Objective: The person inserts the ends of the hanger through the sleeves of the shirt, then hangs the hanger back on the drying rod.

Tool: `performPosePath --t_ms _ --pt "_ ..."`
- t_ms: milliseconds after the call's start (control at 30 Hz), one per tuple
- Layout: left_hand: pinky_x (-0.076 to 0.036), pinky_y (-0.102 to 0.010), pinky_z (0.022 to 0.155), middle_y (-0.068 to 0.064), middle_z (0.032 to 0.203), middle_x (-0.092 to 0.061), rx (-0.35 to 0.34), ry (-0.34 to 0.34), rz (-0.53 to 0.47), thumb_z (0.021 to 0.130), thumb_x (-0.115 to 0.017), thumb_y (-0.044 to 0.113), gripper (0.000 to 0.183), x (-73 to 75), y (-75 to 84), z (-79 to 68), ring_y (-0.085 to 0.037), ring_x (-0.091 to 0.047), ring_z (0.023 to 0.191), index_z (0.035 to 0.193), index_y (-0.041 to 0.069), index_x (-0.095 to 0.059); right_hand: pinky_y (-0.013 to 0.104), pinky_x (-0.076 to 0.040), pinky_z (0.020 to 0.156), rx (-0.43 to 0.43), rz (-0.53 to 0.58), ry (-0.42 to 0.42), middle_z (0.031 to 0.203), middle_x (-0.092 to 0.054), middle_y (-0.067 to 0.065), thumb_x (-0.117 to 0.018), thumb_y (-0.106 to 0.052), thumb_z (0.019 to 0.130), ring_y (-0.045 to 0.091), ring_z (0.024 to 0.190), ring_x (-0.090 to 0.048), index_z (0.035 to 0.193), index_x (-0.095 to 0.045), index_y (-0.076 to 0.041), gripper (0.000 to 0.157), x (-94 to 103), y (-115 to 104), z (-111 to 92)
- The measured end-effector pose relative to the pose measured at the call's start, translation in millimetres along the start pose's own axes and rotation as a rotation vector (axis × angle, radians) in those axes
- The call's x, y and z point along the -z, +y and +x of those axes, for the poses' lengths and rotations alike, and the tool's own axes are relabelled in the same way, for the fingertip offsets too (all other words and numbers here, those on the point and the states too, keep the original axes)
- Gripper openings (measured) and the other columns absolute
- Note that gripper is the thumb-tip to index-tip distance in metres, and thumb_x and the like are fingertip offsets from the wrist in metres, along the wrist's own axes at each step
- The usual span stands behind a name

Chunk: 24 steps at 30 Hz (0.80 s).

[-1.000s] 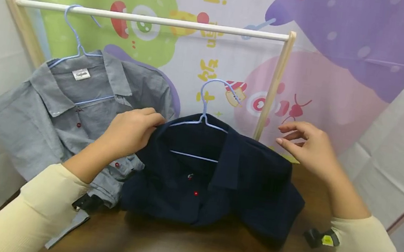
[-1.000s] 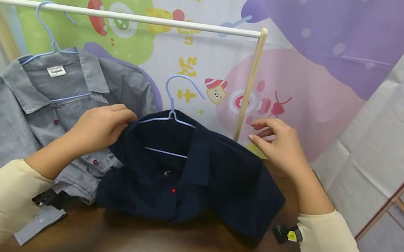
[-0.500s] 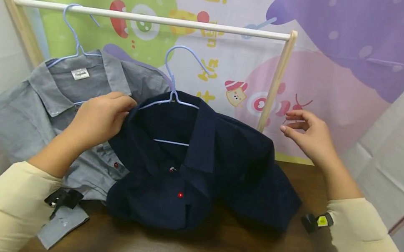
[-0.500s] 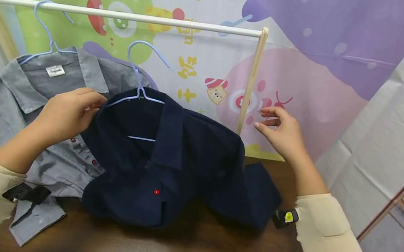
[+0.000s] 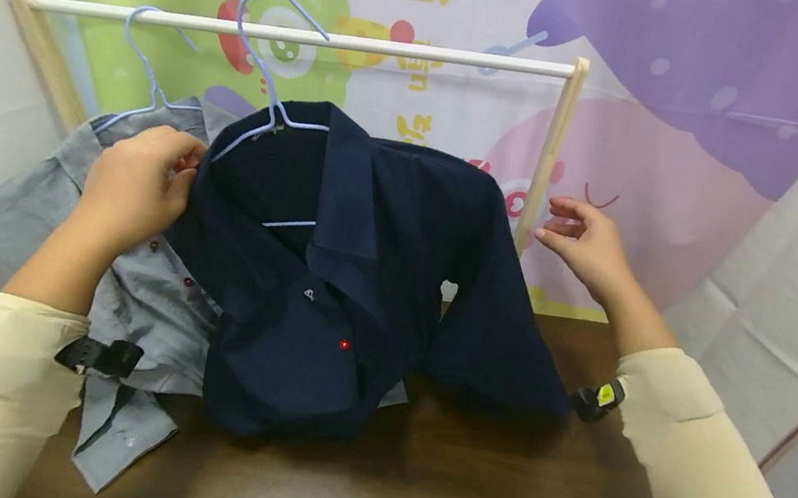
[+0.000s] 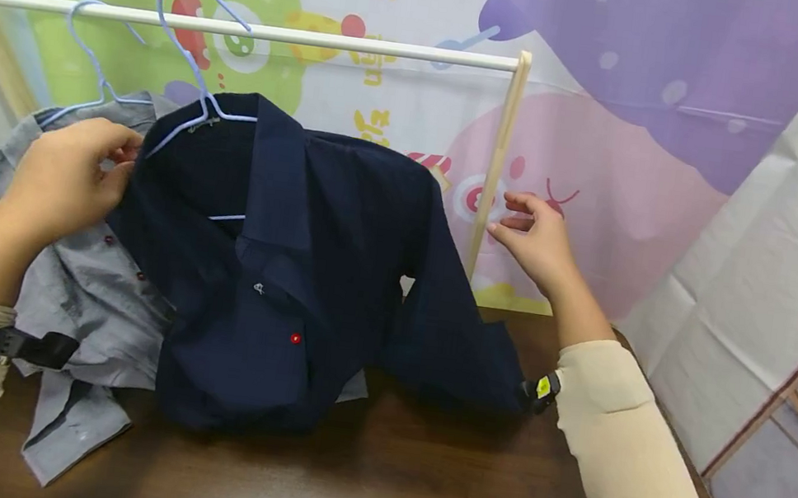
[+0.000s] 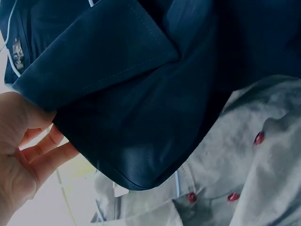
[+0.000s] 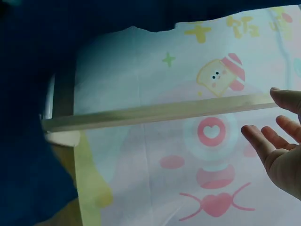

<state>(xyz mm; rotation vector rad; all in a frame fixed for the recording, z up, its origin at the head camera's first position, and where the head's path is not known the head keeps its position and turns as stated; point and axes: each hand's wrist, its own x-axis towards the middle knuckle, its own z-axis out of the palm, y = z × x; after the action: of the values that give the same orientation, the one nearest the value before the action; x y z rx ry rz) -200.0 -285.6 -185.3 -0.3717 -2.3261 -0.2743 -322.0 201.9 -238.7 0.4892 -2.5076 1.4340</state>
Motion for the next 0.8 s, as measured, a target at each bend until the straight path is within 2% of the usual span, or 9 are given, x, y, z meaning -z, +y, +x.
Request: performPosePath --t_ms 100,300,500,600,800 --pt "-0.042 -0.058 0.067 -0.022 0.091 -0.060 0.033 -0.004 0.024 0.084 -0.057 -0.007 0.015 6.3 -4.0 4.0 -0.040 -0.057 0.082 0.097 -0.001 -0.061 0.043 -0.044 0.100 -0.011 0.057 -0.005 0.144 -0.046 0.018 -0.067 -0.011 0.092 0.033 0.124 -0.053 0.144 -0.043 0.000 0.058 -4.8 2.2 5.2" --pt "-0.041 -0.059 0.068 -0.023 0.091 -0.062 0.065 0.008 0.057 0.083 -0.055 -0.006 0.015 15.2 -10.6 11.6 -0.042 -0.058 0.083 0.094 0.000 -0.062 0.041 -0.046 0.097 -0.040 0.094 -0.002 0.145 -0.043 0.019 -0.066 -0.008 0.092 0.034 0.123 -0.053 0.146 -0.038 0.001 0.061 -14.3 4.4 13.7" --pt "-0.039 -0.061 0.069 -0.026 0.092 -0.061 0.118 0.033 0.090 0.083 -0.051 -0.003 0.017 22.3 -17.6 16.8 -0.046 -0.056 0.087 0.096 -0.003 -0.061 0.031 -0.054 0.084 -0.066 0.132 0.060 0.136 -0.048 0.021 -0.063 -0.004 0.093 0.028 0.110 -0.059 0.148 -0.034 0.000 0.062 -20.7 3.3 21.1" --pt "-0.039 -0.062 0.068 -0.027 0.092 -0.060 0.163 0.025 0.112 0.083 -0.049 -0.003 0.017 25.6 -19.4 17.8 -0.048 -0.056 0.087 0.096 -0.003 -0.061 0.030 -0.054 0.082 -0.069 0.103 0.070 0.132 -0.050 0.022 -0.062 -0.003 0.094 0.027 0.109 -0.060 0.148 -0.032 0.001 0.062 -21.3 3.3 22.3" --pt "-0.037 -0.065 0.065 -0.030 0.095 -0.057 0.267 -0.044 0.151 0.084 -0.046 0.001 0.019 33.2 -22.1 24.8 -0.053 -0.053 0.091 0.097 -0.001 -0.060 0.042 -0.055 0.080 0.004 -0.034 0.049 0.123 -0.051 0.023 -0.062 -0.004 0.094 0.036 0.111 -0.059 0.140 -0.041 0.003 0.051 -21.4 6.6 25.0"
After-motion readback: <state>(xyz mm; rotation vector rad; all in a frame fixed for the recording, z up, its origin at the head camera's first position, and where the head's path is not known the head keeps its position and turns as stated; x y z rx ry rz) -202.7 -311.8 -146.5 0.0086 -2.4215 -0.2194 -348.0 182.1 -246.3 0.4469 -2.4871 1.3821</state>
